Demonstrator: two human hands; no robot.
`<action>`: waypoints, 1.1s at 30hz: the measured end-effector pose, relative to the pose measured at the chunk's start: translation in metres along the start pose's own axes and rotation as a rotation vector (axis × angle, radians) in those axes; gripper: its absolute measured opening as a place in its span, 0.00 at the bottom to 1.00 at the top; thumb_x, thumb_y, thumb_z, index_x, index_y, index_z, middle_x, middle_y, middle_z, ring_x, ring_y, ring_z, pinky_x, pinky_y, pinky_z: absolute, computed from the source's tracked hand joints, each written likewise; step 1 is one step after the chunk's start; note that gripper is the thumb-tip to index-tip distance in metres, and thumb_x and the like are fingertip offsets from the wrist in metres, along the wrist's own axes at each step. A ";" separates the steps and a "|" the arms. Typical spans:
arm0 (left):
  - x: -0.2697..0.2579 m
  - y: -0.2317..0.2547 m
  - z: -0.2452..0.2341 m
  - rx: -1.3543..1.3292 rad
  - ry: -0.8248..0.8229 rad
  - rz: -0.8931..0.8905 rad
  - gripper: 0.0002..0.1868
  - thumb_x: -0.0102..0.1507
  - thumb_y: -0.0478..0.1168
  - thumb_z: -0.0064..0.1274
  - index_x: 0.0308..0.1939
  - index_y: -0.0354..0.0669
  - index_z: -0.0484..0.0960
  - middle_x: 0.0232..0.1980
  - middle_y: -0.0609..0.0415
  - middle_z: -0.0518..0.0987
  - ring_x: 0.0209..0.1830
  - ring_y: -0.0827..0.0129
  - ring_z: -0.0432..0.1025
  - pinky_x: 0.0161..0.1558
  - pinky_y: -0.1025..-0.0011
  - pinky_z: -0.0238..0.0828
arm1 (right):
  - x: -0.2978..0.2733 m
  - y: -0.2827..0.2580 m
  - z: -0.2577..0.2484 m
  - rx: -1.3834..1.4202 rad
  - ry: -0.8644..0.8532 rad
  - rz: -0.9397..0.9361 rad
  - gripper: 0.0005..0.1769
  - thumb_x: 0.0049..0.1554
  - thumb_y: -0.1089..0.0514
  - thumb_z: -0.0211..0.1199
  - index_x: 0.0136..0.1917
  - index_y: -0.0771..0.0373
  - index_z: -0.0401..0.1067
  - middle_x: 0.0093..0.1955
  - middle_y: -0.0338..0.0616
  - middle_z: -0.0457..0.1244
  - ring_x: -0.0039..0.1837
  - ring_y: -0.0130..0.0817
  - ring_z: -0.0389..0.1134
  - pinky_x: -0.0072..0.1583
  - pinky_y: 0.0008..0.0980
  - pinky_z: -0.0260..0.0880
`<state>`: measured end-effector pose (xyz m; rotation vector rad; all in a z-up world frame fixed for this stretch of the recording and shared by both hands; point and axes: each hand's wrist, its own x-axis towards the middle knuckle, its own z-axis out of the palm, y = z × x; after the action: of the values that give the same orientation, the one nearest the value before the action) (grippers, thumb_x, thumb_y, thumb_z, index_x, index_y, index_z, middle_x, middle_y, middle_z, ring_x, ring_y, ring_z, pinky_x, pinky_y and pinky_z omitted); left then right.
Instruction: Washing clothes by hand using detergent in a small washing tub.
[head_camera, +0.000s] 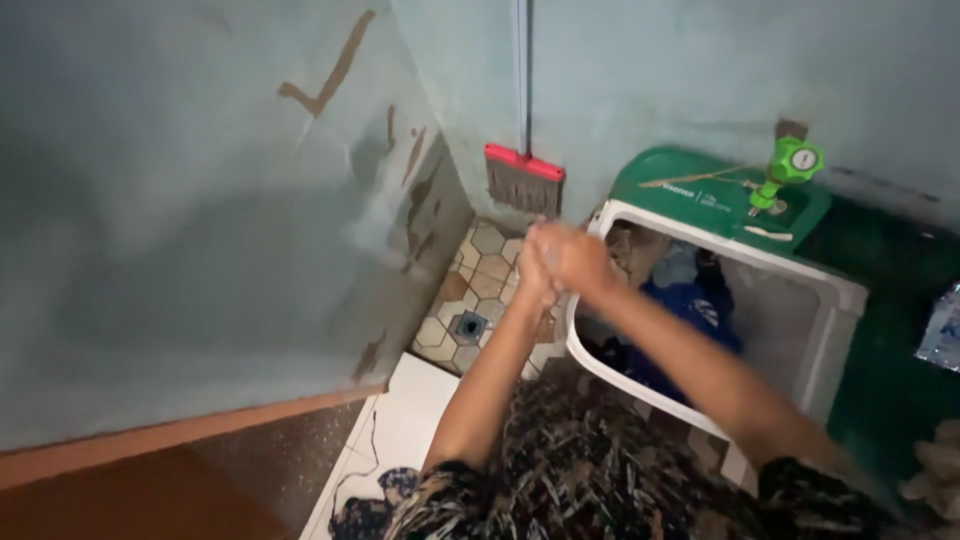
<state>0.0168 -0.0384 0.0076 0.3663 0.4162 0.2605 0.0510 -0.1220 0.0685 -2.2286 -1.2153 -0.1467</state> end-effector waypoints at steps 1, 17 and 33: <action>-0.015 0.011 0.024 0.042 -0.008 -0.030 0.27 0.63 0.63 0.48 0.54 0.48 0.80 0.52 0.55 0.83 0.49 0.67 0.78 0.51 0.66 0.76 | 0.013 0.019 0.001 -0.052 0.036 -0.008 0.15 0.62 0.47 0.58 0.42 0.59 0.74 0.44 0.52 0.68 0.45 0.54 0.70 0.46 0.52 0.70; -0.056 0.052 0.057 0.309 -0.338 -0.437 0.07 0.61 0.35 0.60 0.43 0.42 0.81 0.35 0.61 0.79 0.31 0.77 0.74 0.31 0.76 0.71 | 0.062 -0.017 -0.117 1.346 -0.732 0.341 0.23 0.47 0.56 0.75 0.56 0.59 0.74 0.55 0.43 0.70 0.58 0.35 0.70 0.62 0.36 0.69; -0.001 0.033 0.040 1.435 0.088 0.394 0.25 0.58 0.50 0.61 0.53 0.37 0.80 0.45 0.40 0.83 0.47 0.45 0.77 0.45 0.53 0.74 | 0.090 0.047 0.014 0.283 0.059 0.099 0.21 0.56 0.44 0.69 0.41 0.67 0.77 0.34 0.59 0.64 0.39 0.56 0.67 0.43 0.45 0.68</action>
<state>0.0278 -0.0202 0.0552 1.8604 0.5684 0.3285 0.1379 -0.0677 0.0690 -2.0175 -1.0230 -0.0009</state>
